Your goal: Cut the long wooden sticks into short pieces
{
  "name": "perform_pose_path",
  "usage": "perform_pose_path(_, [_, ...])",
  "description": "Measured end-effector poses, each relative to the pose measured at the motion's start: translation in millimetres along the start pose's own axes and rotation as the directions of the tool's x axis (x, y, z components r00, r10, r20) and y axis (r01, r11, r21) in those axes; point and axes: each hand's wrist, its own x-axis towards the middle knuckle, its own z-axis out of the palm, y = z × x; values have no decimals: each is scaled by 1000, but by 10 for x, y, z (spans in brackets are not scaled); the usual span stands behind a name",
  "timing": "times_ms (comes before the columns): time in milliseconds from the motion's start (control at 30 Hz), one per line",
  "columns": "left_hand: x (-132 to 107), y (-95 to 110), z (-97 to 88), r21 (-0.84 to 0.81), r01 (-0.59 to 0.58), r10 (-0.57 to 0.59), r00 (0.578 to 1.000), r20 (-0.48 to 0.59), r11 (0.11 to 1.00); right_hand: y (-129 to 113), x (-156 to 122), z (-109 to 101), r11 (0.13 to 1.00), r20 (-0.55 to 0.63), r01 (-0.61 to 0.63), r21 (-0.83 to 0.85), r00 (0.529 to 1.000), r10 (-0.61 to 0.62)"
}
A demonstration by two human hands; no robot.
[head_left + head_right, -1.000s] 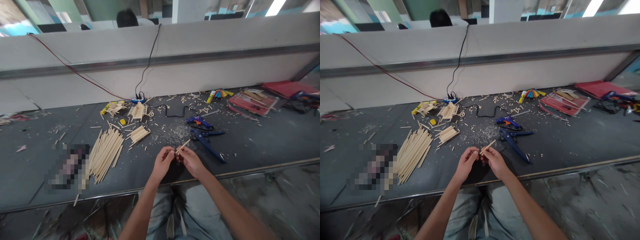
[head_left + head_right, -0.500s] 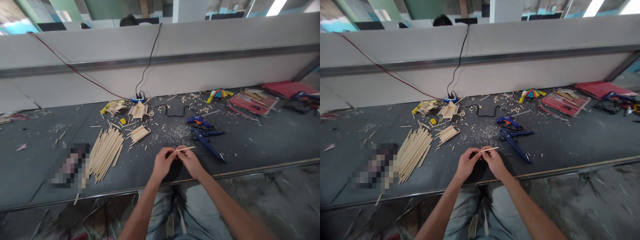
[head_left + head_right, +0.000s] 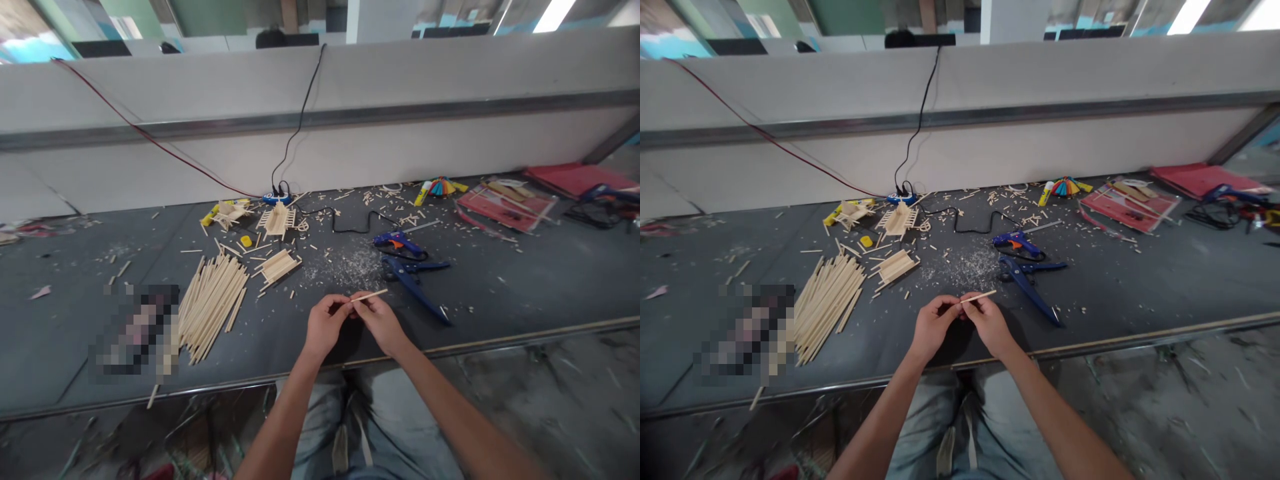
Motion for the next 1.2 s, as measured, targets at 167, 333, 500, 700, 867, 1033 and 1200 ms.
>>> perform_pose_path(167, [-19, 53, 3, -43, -32, 35, 996, 84, 999, 42, 8, -15, 998, -23, -10, 64, 1000, 12])
perform_pose_path(333, [-18, 69, 2, -83, 16, -5, 992, 126, 996, 55, 3, -35, 998, 10, -26, 65, 1000, 25])
perform_pose_path(500, [-10, 62, 1, -111, 36, -22, 992, 125, 993, 35, -7, -45, 998, 49, -28, 52, 998, 26])
perform_pose_path(700, [-16, 72, -5, -70, 30, -22, 993, 112, 997, 39, -6, -37, 996, 23, -25, 84, 999, 23])
perform_pose_path(867, [-27, 64, 5, 8, 2, -3, 996, 90, 1000, 65, 6, -37, 996, -17, -18, 90, 1000, 20])
perform_pose_path(1033, [-28, 42, 20, 60, -25, 21, 997, 75, 998, 82, 16, -46, 997, -33, 5, 74, 999, -3])
perform_pose_path(1200, [-19, 9, 23, 100, -30, 25, 999, 48, 995, 81, 13, -45, 999, -24, 11, 54, 1000, -10])
